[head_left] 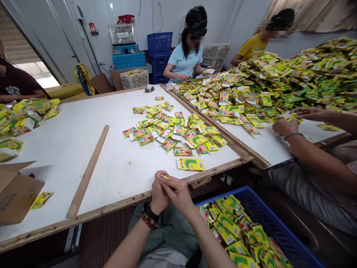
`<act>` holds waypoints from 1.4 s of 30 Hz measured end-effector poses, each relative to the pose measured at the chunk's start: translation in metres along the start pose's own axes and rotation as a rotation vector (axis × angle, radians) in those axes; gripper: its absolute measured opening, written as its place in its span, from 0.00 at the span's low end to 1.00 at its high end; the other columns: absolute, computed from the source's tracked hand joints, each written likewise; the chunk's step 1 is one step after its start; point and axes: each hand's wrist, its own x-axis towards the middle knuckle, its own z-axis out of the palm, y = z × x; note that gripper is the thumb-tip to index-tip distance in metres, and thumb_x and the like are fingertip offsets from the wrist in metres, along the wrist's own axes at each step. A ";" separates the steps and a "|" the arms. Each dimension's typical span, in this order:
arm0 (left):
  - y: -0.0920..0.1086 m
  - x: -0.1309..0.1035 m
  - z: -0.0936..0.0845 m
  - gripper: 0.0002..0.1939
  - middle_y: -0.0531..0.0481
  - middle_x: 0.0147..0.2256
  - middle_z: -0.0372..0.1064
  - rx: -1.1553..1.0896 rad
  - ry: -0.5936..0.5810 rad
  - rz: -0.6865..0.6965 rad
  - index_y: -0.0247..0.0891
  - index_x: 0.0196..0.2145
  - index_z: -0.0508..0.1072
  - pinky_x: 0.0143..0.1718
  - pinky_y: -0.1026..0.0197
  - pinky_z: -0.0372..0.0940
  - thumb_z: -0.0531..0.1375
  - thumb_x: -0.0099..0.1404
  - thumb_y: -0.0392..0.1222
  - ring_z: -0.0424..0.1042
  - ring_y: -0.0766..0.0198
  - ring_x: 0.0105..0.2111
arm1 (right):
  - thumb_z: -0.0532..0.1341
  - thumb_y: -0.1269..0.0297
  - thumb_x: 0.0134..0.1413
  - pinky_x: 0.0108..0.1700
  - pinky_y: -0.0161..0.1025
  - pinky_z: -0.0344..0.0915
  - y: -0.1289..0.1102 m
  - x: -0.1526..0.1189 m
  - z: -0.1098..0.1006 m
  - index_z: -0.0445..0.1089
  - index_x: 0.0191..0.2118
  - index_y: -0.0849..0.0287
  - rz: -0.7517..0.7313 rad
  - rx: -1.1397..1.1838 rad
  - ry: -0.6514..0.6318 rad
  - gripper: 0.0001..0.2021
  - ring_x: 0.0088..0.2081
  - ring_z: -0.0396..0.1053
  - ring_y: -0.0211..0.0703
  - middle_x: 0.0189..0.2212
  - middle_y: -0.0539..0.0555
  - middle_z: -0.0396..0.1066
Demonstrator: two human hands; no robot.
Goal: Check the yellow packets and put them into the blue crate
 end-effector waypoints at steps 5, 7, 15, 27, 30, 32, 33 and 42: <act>0.006 0.003 0.002 0.21 0.45 0.43 0.69 0.028 -0.046 0.055 0.38 0.46 0.63 0.46 0.53 0.68 0.61 0.55 0.37 0.71 0.57 0.44 | 0.61 0.65 0.54 0.47 0.47 0.72 -0.008 0.003 -0.004 0.78 0.43 0.54 0.176 0.018 0.133 0.12 0.42 0.77 0.50 0.42 0.54 0.78; 0.008 0.004 0.002 0.21 0.44 0.45 0.69 0.016 -0.049 0.099 0.38 0.47 0.63 0.48 0.52 0.67 0.61 0.55 0.37 0.70 0.56 0.46 | 0.60 0.65 0.54 0.44 0.45 0.73 -0.010 0.005 -0.005 0.79 0.40 0.54 0.203 -0.011 0.135 0.11 0.38 0.77 0.49 0.38 0.53 0.79; 0.006 0.009 -0.003 0.20 0.43 0.46 0.67 -0.124 -0.070 0.018 0.37 0.49 0.62 0.50 0.53 0.65 0.59 0.58 0.36 0.69 0.58 0.47 | 0.57 0.71 0.56 0.45 0.44 0.71 -0.009 0.011 -0.002 0.78 0.43 0.52 0.070 -0.166 -0.024 0.15 0.42 0.75 0.48 0.42 0.54 0.78; 0.015 0.008 -0.004 0.31 0.44 0.49 0.68 0.014 -0.263 0.052 0.38 0.53 0.61 0.51 0.50 0.65 0.62 0.51 0.33 0.69 0.54 0.49 | 0.56 0.66 0.59 0.49 0.43 0.69 0.009 -0.016 -0.009 0.71 0.53 0.54 0.040 -0.167 0.142 0.17 0.47 0.74 0.47 0.46 0.56 0.76; 0.017 0.008 -0.009 0.32 0.44 0.49 0.68 0.005 -0.314 0.068 0.39 0.52 0.62 0.49 0.51 0.66 0.65 0.50 0.35 0.69 0.54 0.48 | 0.54 0.66 0.59 0.46 0.42 0.70 -0.002 -0.020 -0.018 0.74 0.50 0.54 0.022 -0.248 0.125 0.16 0.44 0.75 0.47 0.44 0.57 0.77; 0.019 0.009 -0.013 0.34 0.44 0.49 0.67 -0.025 -0.357 0.082 0.39 0.53 0.62 0.46 0.52 0.68 0.68 0.49 0.41 0.67 0.53 0.49 | 0.54 0.64 0.59 0.41 0.41 0.71 -0.009 -0.033 -0.042 0.75 0.49 0.57 0.111 -0.402 0.141 0.17 0.40 0.76 0.49 0.42 0.59 0.78; 0.019 0.009 -0.015 0.34 0.43 0.48 0.66 -0.047 -0.361 0.079 0.39 0.53 0.62 0.45 0.54 0.68 0.69 0.50 0.44 0.67 0.54 0.48 | 0.54 0.62 0.58 0.38 0.41 0.71 -0.012 -0.043 -0.058 0.76 0.48 0.59 0.188 -0.497 0.155 0.17 0.36 0.77 0.50 0.39 0.60 0.79; 0.016 0.007 -0.009 0.11 0.45 0.41 0.69 0.004 -0.282 0.072 0.39 0.44 0.68 0.37 0.59 0.68 0.59 0.64 0.42 0.68 0.59 0.42 | 0.59 0.51 0.49 0.20 0.38 0.63 -0.015 -0.098 -0.159 0.72 0.52 0.66 0.569 -0.781 0.342 0.28 0.16 0.68 0.47 0.15 0.53 0.72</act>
